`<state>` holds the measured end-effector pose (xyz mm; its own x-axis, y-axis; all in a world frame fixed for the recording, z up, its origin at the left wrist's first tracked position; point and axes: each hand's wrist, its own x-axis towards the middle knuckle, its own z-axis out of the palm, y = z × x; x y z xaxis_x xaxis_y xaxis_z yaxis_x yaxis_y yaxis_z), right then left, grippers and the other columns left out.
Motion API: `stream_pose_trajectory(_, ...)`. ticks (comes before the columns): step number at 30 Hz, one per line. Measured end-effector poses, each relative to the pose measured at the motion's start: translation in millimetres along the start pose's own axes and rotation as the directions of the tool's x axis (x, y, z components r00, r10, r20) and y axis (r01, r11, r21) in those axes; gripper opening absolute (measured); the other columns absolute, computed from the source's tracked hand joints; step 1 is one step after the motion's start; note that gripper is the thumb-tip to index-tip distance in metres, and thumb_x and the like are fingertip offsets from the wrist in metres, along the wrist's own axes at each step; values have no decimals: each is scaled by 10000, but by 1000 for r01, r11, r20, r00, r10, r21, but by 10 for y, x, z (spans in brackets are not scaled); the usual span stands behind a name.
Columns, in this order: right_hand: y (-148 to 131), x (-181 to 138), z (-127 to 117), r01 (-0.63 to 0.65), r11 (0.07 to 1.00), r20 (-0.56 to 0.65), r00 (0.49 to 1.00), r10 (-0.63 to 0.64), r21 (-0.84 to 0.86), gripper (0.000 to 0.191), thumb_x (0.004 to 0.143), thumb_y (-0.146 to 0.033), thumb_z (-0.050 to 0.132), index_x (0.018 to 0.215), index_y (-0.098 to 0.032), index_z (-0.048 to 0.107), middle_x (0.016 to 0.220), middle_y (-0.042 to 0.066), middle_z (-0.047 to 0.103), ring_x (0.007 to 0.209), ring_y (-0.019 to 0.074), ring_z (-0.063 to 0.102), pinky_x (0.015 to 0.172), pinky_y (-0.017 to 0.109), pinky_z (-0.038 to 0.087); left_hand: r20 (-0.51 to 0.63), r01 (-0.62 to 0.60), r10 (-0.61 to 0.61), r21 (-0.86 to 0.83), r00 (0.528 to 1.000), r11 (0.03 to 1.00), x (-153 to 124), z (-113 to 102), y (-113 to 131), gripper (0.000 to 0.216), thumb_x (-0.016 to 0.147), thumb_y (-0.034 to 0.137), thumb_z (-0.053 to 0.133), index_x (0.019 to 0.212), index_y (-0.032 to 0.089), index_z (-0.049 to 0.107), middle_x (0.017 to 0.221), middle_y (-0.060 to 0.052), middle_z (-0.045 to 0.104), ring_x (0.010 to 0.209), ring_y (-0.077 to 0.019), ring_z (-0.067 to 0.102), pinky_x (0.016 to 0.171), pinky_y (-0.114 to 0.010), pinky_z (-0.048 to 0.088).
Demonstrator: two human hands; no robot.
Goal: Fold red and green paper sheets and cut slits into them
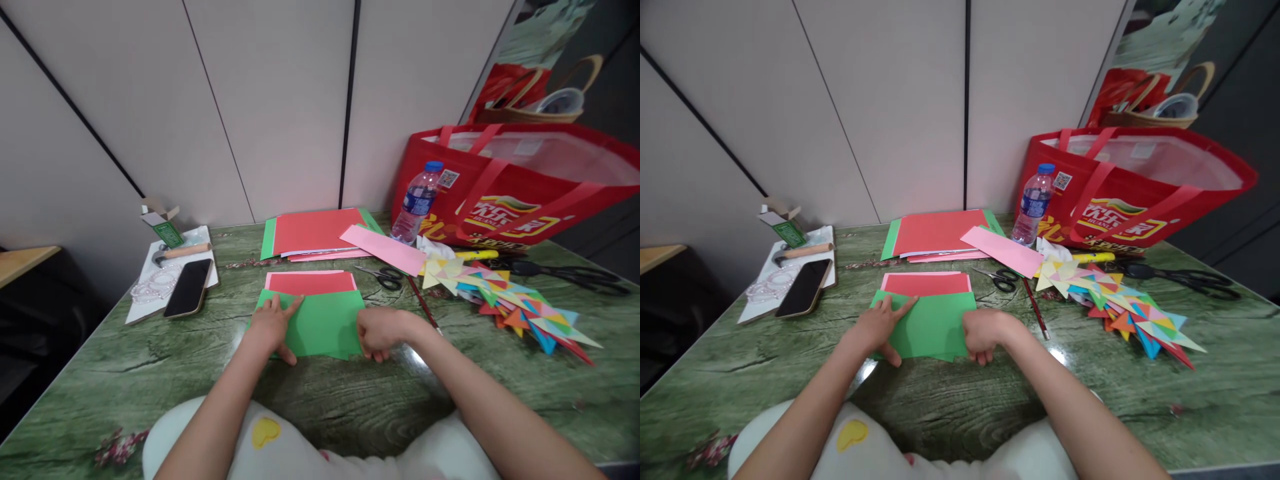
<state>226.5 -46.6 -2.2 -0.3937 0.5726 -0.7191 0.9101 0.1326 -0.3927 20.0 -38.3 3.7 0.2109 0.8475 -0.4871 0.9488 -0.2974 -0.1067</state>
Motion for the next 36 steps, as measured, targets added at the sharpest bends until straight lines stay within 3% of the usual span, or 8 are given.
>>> stream_pose_trajectory(7, 179, 9, 23, -24, 993, 36, 999, 20, 117, 155, 605, -118, 489, 590, -100, 641, 626, 90, 697, 605, 176, 657, 512, 212, 473, 98, 49, -42, -65, 994, 997, -1, 49, -204, 1353, 314, 217, 825, 1375, 304, -10, 1441, -232, 92, 1284, -408, 138, 914, -461, 335)
stream_pose_trajectory(16, 278, 58, 54, -2, 979, 30, 1000, -4, 201, 136, 584, -104, 482, 503, -110, 590, 524, 66, 656, 518, 164, 627, 484, 225, 464, 122, 73, -64, -67, 990, 995, 38, 78, -283, 1400, 288, 156, 817, 1372, 291, -57, 1438, -234, 91, 1299, -367, 125, 931, -419, 338)
stream_pose_trajectory(20, 375, 22, 52, 79, 968, 13, 996, -84, 239, 124, 605, -111, 480, 582, -119, 602, 578, 47, 670, 539, 141, 625, 507, 207, 460, 119, 65, -53, -99, 992, 993, 24, 68, -347, 1394, 295, 206, 822, 1376, 274, -56, 1437, -243, 80, 1291, -375, 153, 942, -400, 327)
stream_pose_trajectory(24, 515, -12, 6, 187, 934, -51, 982, -180, 304, 155, 724, -212, 470, 661, -135, 588, 622, 33, 672, 543, 113, 612, 520, 193, 453, 92, 41, -24, -187, 995, 981, 5, 44, -429, 1323, 372, 234, 803, 1374, 288, -59, 1437, -227, 108, 1274, -361, 235, 929, -387, 340)
stream_pose_trajectory(27, 628, -26, -42, 172, 921, -262, 962, -80, 350, 263, 787, -357, 457, 797, -121, 575, 654, 54, 653, 536, 121, 594, 492, 204, 454, 70, 48, -31, -260, 997, 965, -3, 33, -473, 1263, 424, 223, 777, 1375, 294, -52, 1436, -195, 138, 1262, -337, 282, 931, -357, 338)
stream_pose_trajectory(30, 650, -54, -44, 116, 932, -432, 901, 47, 343, 522, 692, -394, 597, 1113, -117, 464, 873, 94, 630, 631, 156, 607, 507, 233, 470, 7, 44, -44, -273, 999, 961, -21, 37, -477, 1251, 414, 226, 772, 1382, 270, -19, 1396, -174, 231, 1264, -341, 269, 944, -364, 321)
stream_pose_trajectory(33, 480, -94, 31, 143, 969, -500, 866, -23, 202, 996, 480, -328, 766, 1322, -163, 259, 1148, 141, 495, 863, 231, 594, 693, 297, 472, -18, 90, -97, -246, 995, 965, -53, 47, -455, 1295, 359, 233, 784, 1386, 253, -4, 1337, -176, 304, 1258, -379, 247, 929, -421, 327)
stream_pose_trajectory(36, 175, -111, 142, 8, 993, -484, 874, 49, 115, 1287, 372, -228, 812, 1390, -175, 25, 1258, 192, 353, 1045, 316, 512, 829, 350, 413, -20, 136, -148, -293, 989, 946, -73, 51, -444, 1276, 366, 218, 774, 1386, 252, 8, 1333, -192, 313, 1243, -398, 269, 902, -435, 346)
